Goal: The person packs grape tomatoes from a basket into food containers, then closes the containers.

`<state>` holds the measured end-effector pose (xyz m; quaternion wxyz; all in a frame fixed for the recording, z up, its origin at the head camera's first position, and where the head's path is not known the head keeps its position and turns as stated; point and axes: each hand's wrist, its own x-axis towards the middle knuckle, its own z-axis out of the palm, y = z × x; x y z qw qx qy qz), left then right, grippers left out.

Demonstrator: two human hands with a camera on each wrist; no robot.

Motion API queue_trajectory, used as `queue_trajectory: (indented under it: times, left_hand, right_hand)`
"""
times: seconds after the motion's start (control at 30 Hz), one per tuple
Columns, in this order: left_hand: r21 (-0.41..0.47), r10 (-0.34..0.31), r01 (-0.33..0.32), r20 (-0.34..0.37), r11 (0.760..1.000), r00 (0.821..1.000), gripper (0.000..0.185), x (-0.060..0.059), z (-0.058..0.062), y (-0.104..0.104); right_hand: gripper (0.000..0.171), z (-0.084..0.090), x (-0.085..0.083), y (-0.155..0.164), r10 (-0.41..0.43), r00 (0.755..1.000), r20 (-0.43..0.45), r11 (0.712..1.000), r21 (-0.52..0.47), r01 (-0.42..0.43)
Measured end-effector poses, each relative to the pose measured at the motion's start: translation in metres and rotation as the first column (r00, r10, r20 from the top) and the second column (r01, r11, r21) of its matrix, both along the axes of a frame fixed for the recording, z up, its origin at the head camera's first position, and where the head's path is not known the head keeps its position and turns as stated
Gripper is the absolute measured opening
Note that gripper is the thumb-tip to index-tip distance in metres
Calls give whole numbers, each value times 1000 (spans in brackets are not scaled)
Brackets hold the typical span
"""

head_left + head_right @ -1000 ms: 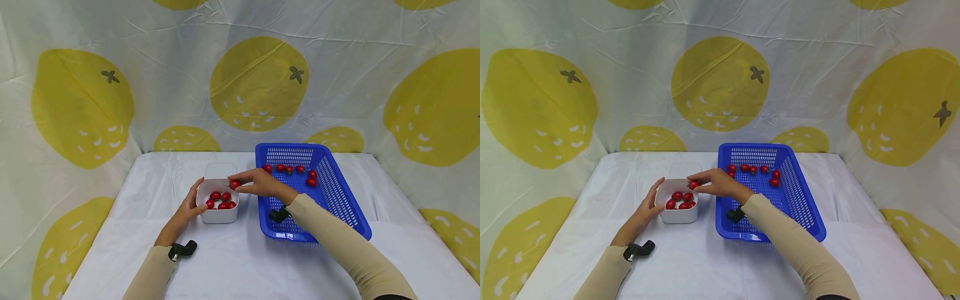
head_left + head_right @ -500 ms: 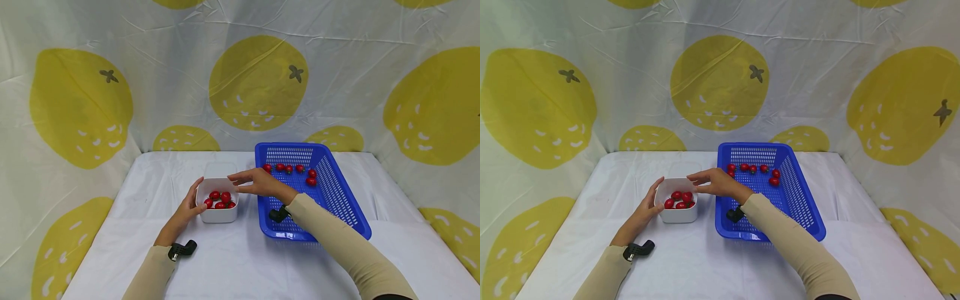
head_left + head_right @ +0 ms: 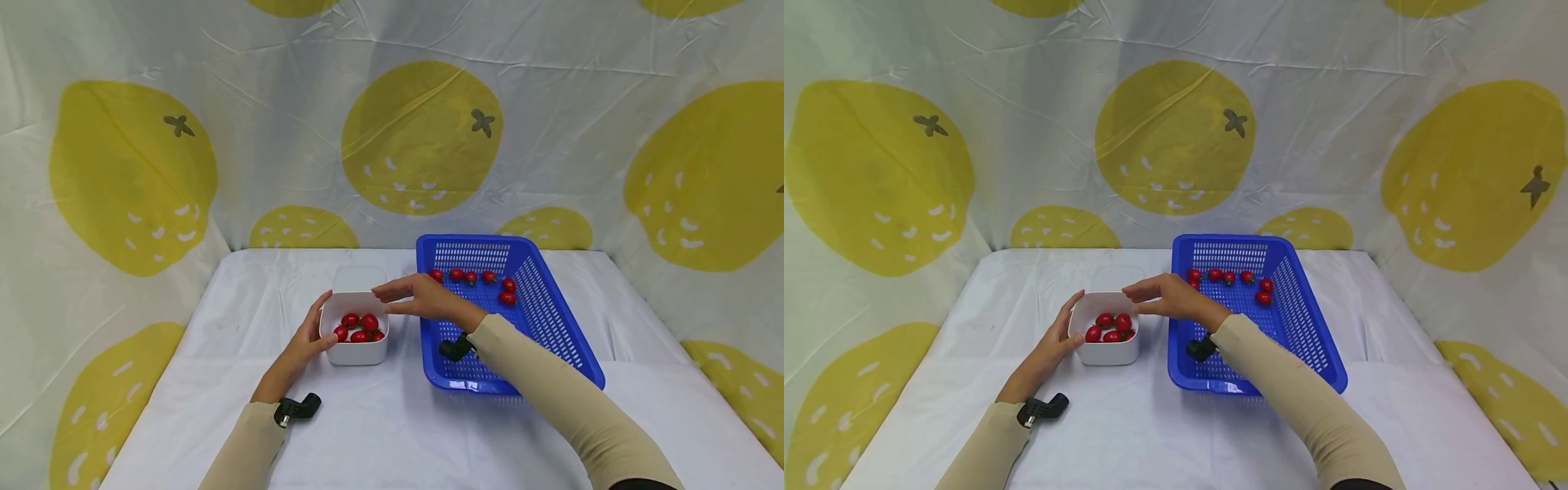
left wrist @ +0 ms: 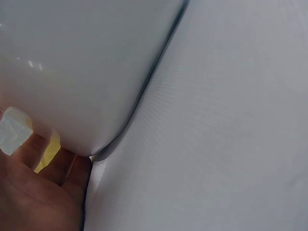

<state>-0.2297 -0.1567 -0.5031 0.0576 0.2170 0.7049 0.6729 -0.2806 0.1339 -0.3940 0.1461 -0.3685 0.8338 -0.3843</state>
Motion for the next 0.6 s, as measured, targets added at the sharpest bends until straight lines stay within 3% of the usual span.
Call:
queue_trajectory:
  times: [0.13,0.6]
  left_hand:
    - [-7,3,-3,2,1000,1000,84,1,1,1]
    - [7,-5,5,2,1000,1000,83,1,1,0]
  right_hand:
    - [42,4,-1,3,-19,997,73,998,-58,23]
    - [40,20,-17,31,-135,984,114,976,-155,152]
